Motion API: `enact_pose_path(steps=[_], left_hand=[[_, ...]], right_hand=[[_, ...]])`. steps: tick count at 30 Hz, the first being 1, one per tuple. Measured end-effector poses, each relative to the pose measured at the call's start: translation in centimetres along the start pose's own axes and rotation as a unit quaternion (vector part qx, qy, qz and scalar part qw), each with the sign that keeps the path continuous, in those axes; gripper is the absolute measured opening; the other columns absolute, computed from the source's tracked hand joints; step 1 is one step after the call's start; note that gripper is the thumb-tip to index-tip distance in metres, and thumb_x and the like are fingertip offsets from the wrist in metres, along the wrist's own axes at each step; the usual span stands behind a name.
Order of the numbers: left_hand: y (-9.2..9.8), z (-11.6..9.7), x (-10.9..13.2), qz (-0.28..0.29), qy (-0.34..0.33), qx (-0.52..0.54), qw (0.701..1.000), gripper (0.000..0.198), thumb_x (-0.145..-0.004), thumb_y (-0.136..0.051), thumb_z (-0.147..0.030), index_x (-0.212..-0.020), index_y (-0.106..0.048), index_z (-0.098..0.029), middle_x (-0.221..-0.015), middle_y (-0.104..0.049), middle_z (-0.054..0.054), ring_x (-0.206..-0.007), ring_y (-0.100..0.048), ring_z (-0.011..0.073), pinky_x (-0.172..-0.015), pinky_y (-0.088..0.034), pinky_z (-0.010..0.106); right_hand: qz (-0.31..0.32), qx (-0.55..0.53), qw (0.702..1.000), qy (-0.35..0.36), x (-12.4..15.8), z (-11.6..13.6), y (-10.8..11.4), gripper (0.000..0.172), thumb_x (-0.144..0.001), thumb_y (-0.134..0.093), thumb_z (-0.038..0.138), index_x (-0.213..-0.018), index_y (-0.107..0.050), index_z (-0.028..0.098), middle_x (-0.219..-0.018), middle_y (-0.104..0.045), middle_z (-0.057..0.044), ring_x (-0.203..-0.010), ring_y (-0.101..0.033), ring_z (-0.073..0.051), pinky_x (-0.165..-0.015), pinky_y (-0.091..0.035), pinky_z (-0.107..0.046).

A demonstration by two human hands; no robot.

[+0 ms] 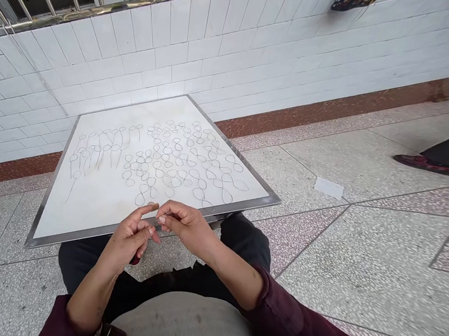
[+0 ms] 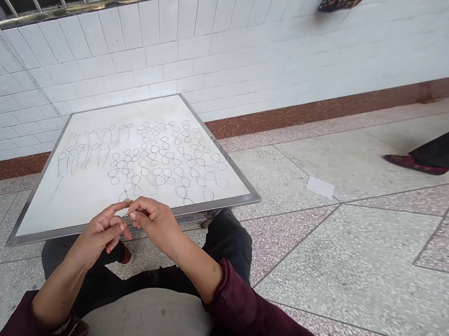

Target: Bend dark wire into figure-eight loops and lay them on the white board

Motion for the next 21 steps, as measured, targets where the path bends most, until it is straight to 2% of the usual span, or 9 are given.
enact_pose_path(steps=[6, 11, 13, 15, 17, 19, 21], left_hand=[[0.2, 1.9, 0.2, 0.01, 0.027, 0.011, 1.0, 0.058, -0.087, -0.06, -0.042, -0.14, -0.045, -0.021, -0.075, -0.068, 0.002, -0.039, -0.041, 0.0046, -0.043, -0.033, 0.02], [1.0, 3.8, 0.9, -0.014, 0.049, 0.018, 0.999, 0.063, -0.086, -0.061, -0.045, -0.141, -0.045, -0.021, -0.07, -0.064, -0.001, -0.039, -0.037, 0.0045, -0.042, -0.029, 0.02], [1.5, 4.7, 1.3, -0.018, 0.06, 0.011, 0.998, 0.064, -0.085, -0.061, -0.046, -0.141, -0.045, -0.021, -0.069, -0.063, -0.001, -0.042, -0.04, 0.0058, -0.044, -0.03, 0.02], [2.1, 5.3, 1.8, -0.002, 0.072, -0.015, 0.997, 0.063, -0.085, -0.061, -0.046, -0.14, -0.046, -0.02, -0.072, -0.066, 0.001, -0.051, -0.052, 0.0099, -0.051, -0.038, 0.022], [3.0, 5.3, 2.3, 0.011, 0.072, -0.067, 0.995, 0.059, -0.085, -0.062, -0.044, -0.137, -0.049, -0.019, -0.083, -0.07, 0.006, -0.073, -0.064, 0.0169, -0.069, -0.047, 0.029], [4.6, 4.4, 2.5, -0.019, 0.057, -0.128, 0.99, 0.059, -0.084, -0.065, -0.04, -0.137, -0.049, -0.02, -0.099, -0.072, 0.009, -0.097, -0.064, 0.0226, -0.088, -0.045, 0.036], [5.7, 2.8, 2.7, -0.053, 0.033, -0.16, 0.985, 0.058, -0.085, -0.063, -0.034, -0.139, -0.047, -0.022, -0.112, -0.069, 0.01, -0.109, -0.061, 0.0244, -0.099, -0.04, 0.04]], right_hand=[[-0.008, 0.003, 1.0, -0.025, -0.1, -1.0, 0.4, 0.008, -0.081, -0.061, 0.028, -0.078, -0.062, 0.021, -0.068, -0.056, 0.003, -0.064, -0.052, -0.012, -0.066, -0.045, -0.028], [-0.026, -0.006, 0.999, -0.028, -0.5, -1.6, 1.8, 0.01, -0.08, -0.062, 0.03, -0.078, -0.061, 0.021, -0.068, -0.056, 0.003, -0.063, -0.054, -0.012, -0.065, -0.046, -0.028], [-0.034, -0.015, 0.999, -0.031, -0.7, -2.1, 2.4, 0.012, -0.079, -0.064, 0.032, -0.077, -0.061, 0.02, -0.069, -0.057, 0.003, -0.063, -0.055, -0.012, -0.065, -0.046, -0.028], [-0.037, -0.02, 0.998, -0.039, -0.7, -2.6, 2.7, 0.013, -0.078, -0.065, 0.033, -0.077, -0.061, 0.02, -0.068, -0.057, 0.003, -0.063, -0.055, -0.012, -0.064, -0.046, -0.028], [-0.042, -0.023, 0.998, -0.048, -0.7, -3.0, 2.9, 0.014, -0.077, -0.066, 0.034, -0.076, -0.061, 0.02, -0.068, -0.057, 0.003, -0.061, -0.054, -0.011, -0.063, -0.046, -0.028], [-0.048, -0.025, 0.997, -0.053, -0.6, -3.0, 3.0, 0.014, -0.076, -0.066, 0.033, -0.076, -0.061, 0.02, -0.067, -0.056, 0.003, -0.059, -0.053, -0.01, -0.062, -0.046, -0.027], [-0.049, -0.02, 0.997, -0.056, -0.6, -2.9, 2.9, 0.013, -0.076, -0.066, 0.033, -0.076, -0.061, 0.02, -0.067, -0.056, 0.004, -0.059, -0.052, -0.01, -0.062, -0.046, -0.027]])
Point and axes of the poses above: each hand's wrist, its own x-axis away from the middle knuckle, its own y-axis out of the back of the hand, z = x × y, the point moved 10 cm from there along -x, towards the middle knuckle
